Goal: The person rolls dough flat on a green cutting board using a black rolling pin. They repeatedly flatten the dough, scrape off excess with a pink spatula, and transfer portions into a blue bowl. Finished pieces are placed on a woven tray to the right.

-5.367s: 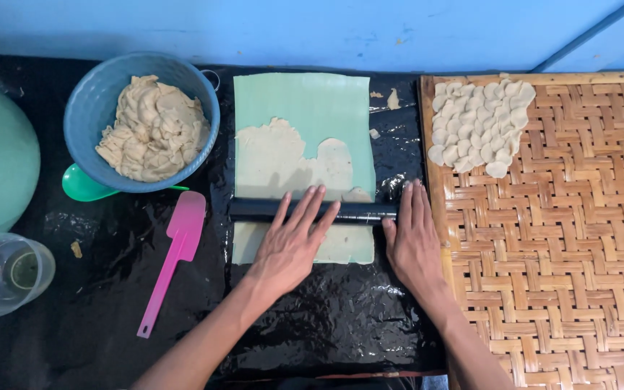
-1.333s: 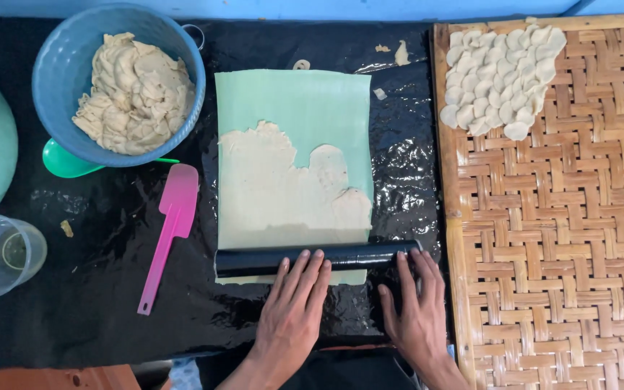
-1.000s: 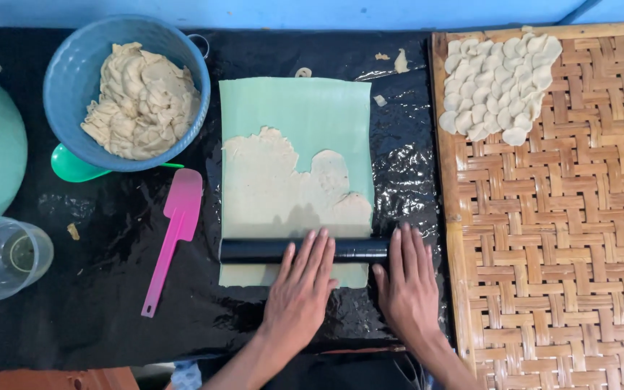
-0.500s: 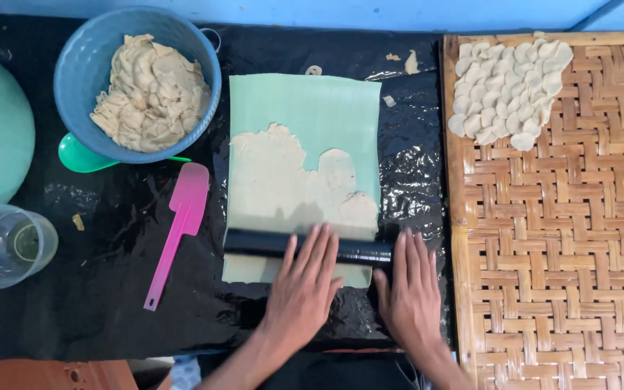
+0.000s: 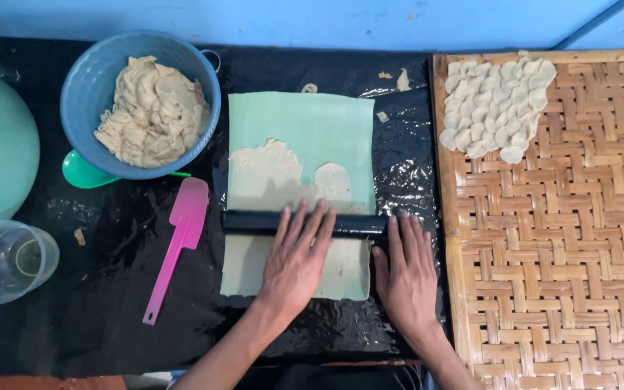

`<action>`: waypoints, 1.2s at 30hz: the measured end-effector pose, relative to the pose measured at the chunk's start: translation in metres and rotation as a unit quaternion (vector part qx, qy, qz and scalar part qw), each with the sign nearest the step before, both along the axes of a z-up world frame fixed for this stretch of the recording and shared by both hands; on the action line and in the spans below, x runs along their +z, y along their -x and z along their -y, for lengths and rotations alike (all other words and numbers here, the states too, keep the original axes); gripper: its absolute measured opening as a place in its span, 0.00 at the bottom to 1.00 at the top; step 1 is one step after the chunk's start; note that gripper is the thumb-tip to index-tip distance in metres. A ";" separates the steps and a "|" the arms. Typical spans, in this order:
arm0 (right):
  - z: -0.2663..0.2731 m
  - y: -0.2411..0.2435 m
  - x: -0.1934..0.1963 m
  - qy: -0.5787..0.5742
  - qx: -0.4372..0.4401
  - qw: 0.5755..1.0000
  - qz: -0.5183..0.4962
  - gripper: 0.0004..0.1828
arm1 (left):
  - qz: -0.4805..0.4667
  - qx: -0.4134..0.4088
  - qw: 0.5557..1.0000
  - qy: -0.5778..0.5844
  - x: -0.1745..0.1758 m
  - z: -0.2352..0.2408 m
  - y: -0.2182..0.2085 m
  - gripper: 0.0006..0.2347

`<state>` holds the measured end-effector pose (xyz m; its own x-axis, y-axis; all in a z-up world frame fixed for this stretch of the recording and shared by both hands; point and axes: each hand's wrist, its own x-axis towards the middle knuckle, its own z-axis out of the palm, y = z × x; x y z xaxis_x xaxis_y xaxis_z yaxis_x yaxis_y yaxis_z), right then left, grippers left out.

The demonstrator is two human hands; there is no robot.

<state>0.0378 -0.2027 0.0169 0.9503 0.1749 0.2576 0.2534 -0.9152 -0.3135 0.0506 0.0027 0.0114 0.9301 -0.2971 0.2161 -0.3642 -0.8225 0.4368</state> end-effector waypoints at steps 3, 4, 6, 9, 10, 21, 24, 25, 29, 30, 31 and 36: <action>0.001 0.003 -0.003 -0.007 -0.006 1.000 -0.004 0.28 | -0.027 -0.027 0.998 -0.053 -0.006 0.000 0.015 0.28; 0.001 0.004 -0.007 -0.008 -0.007 1.000 -0.004 0.28 | -0.026 -0.027 0.998 -0.054 -0.006 0.000 0.017 0.28; 0.001 0.008 -0.016 -0.003 -0.009 1.000 0.007 0.29 | 0.002 -0.021 1.000 -0.017 -0.008 0.003 0.023 0.29; 0.000 0.003 -0.017 0.024 0.002 1.000 -0.009 0.32 | -0.007 -0.013 1.000 0.010 -0.009 0.008 0.019 0.25; 0.000 -0.003 -0.019 0.023 0.003 1.000 -0.011 0.32 | -0.009 -0.012 1.000 0.009 -0.008 0.009 0.013 0.25; 0.006 -0.090 -0.022 0.060 0.059 0.996 -0.026 0.36 | -0.052 0.025 0.998 -0.027 -0.022 0.020 -0.076 0.30; 0.008 -0.119 -0.026 0.065 0.059 0.996 -0.025 0.35 | -0.029 0.032 0.996 -0.083 -0.027 0.021 -0.108 0.30; 0.007 -0.124 -0.027 0.065 0.058 0.996 -0.023 0.35 | -0.027 0.031 0.996 -0.082 -0.026 0.020 -0.112 0.30; 0.003 -0.125 -0.020 0.053 0.050 0.997 -0.004 0.33 | 0.008 0.032 0.998 -0.061 -0.021 0.019 -0.113 0.31; 0.001 -0.121 -0.017 0.051 0.049 0.997 0.005 0.34 | 0.020 0.031 0.998 -0.055 -0.019 0.018 -0.110 0.31; 0.000 -0.105 -0.015 0.052 0.050 0.997 0.008 0.34 | 0.023 0.033 0.998 -0.055 -0.018 0.017 -0.093 0.31; -0.001 -0.017 -0.010 0.018 0.029 0.999 -0.003 0.34 | -0.017 0.009 1.000 -0.003 -0.008 0.012 -0.001 0.29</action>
<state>0.0545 -0.2017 0.0068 0.9399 0.2392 0.2435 0.3046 -0.9097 -0.2823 0.0514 -0.0091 0.0031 0.9423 -0.2810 0.1822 -0.3338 -0.8315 0.4440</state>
